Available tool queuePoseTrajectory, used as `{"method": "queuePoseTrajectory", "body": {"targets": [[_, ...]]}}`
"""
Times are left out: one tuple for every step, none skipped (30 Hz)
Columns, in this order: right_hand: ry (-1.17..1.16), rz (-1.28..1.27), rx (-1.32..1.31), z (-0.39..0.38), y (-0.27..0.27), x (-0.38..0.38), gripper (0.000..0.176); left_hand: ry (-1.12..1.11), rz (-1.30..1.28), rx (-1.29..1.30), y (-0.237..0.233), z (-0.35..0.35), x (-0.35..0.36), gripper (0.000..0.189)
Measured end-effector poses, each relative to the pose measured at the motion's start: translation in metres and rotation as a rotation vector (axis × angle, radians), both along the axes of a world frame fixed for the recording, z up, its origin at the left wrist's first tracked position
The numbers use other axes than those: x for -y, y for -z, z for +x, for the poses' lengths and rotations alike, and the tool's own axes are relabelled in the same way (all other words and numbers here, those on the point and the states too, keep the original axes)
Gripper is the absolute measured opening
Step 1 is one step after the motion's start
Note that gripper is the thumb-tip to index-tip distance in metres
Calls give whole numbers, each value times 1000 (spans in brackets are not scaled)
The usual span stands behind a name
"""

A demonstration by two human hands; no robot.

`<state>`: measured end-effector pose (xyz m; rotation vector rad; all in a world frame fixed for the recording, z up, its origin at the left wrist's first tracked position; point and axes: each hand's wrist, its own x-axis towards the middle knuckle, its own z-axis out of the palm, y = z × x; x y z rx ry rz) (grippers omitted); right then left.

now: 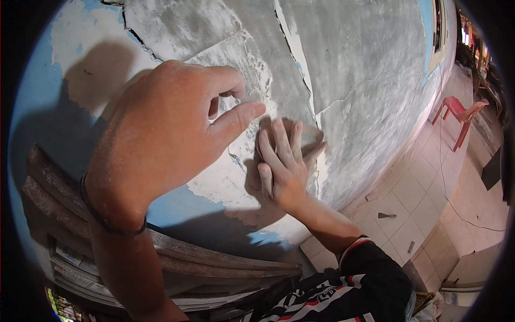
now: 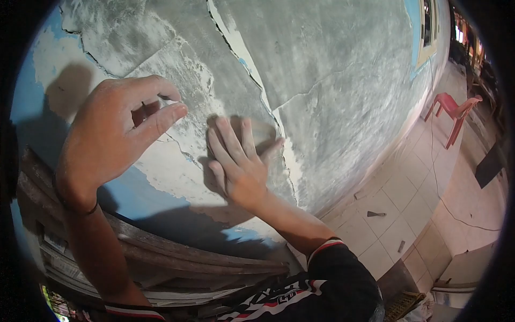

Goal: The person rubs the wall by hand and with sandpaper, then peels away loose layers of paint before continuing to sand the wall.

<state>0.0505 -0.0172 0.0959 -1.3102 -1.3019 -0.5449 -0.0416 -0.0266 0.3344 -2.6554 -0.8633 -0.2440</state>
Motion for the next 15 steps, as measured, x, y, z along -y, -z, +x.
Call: {"method": "queuePoseTrajectory", "body": {"targets": [[6, 10, -7, 1, -6, -1, 43, 1, 1, -1, 0, 0, 0, 20], [11, 21, -13, 0, -8, -2, 44, 1, 3, -2, 0, 0, 0, 20], [0, -19, -25, -2, 1, 0, 44, 1, 6, -3, 1, 0, 0, 20], [-12, -57, -35, -5, 20, 3, 44, -1, 1, -6, 1, 0, 0, 20], [-23, -92, -44, -9, 40, 7, 44, -4, -1, -8, 1, 0, 0, 20], [-33, -182, 13, -12, 51, 12, 45, -7, -3, -8, 0, 0, 1, 20], [-33, -152, 6, -11, 56, 8, 45, 3, 13, -3, 0, -1, 0, 20], [-35, -126, -3, -10, 60, 6, 44, 13, 24, 0, 0, -1, 0, 20], [-36, -106, -20, -10, 60, 6, 43, 23, 30, -5, 1, -1, 0, 19], [-39, -70, 3, -7, 45, 3, 43, 20, 26, -8, 2, -1, 0, 19], [-45, -49, -16, -4, 23, 2, 42, 20, 26, -6, 2, -1, 0, 18], [-37, -13, -22, 0, 2, -1, 42, 19, 27, -4, 1, -1, 1, 18], [-30, 25, -27, 2, -9, -3, 42, 21, 26, -5, 1, 0, 0, 18], [-33, 27, -34, 1, -10, -4, 42, 23, 27, -7, 0, 0, 0, 17], [-37, 30, -41, -1, -8, -4, 42, 24, 28, -10, 0, 0, 0, 17]]}}
